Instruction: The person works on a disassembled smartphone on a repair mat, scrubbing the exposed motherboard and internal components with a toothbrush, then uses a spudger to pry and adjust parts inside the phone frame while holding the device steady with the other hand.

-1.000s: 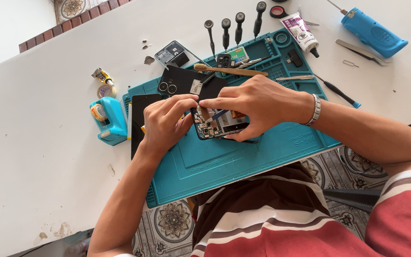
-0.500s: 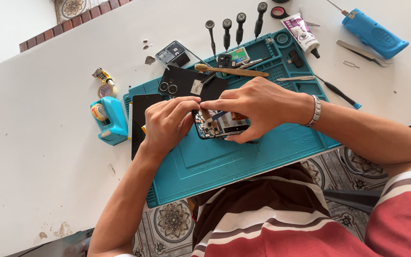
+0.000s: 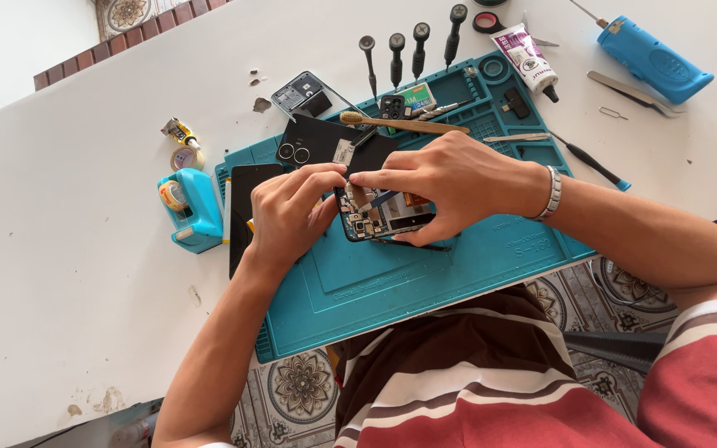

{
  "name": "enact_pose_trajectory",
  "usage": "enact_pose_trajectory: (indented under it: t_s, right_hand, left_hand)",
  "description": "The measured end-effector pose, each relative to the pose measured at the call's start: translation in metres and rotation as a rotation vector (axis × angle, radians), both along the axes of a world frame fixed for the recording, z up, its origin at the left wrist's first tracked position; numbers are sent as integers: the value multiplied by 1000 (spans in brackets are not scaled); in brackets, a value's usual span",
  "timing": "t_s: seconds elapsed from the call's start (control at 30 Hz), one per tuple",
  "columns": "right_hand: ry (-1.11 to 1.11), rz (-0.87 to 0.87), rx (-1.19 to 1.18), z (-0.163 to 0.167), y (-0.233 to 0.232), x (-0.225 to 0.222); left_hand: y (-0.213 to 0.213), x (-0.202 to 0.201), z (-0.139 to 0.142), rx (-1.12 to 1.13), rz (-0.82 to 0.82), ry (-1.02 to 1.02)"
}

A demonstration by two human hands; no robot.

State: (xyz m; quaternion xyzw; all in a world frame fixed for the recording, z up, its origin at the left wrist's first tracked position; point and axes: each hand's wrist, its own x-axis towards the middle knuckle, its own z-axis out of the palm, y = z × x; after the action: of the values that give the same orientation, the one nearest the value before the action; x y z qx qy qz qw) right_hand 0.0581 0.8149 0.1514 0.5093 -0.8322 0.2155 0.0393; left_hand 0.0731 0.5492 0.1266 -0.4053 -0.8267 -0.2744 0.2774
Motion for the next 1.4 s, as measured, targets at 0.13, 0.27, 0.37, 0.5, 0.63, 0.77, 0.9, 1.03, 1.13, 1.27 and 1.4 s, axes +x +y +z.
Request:
enact_pose_trajectory:
  t_s: [0.13, 0.27, 0.37, 0.5, 0.63, 0.77, 0.9, 1.03, 1.13, 1.27, 1.4]
  right_hand:
    - [7, 0, 0, 0, 0, -1]
    - [4, 5, -10, 1, 0, -1]
    - [8, 0, -3, 1, 0, 0]
    - [3, 1, -3, 0, 0, 0]
    - [17, 8, -15, -1, 0, -1]
    - [6, 7, 2, -3, 0, -2]
    - [18, 12, -4, -5, 0, -3]
    - [7, 15, -2, -5, 0, -2]
    - [-5, 10, 4, -5, -1, -2]
    - [6, 4, 4, -5, -1, -2]
    - [11, 3, -4, -4, 0, -1]
  left_hand:
    - [0, -1, 0, 15, -9, 34]
    - [0, -1, 0, 19, -8, 39]
    - [1, -1, 0, 19, -5, 33]
    - [1, -1, -1, 20, 2, 46]
    - [1, -1, -1, 20, 1, 51]
    - [3, -1, 0, 20, 2, 61]
    - [4, -1, 1, 18, -9, 62]
    - [4, -1, 2, 12, -26, 59]
    - [4, -1, 2, 2, -31, 48]
    - [3, 0, 0, 17, -26, 49]
    - [2, -1, -1, 20, -5, 33]
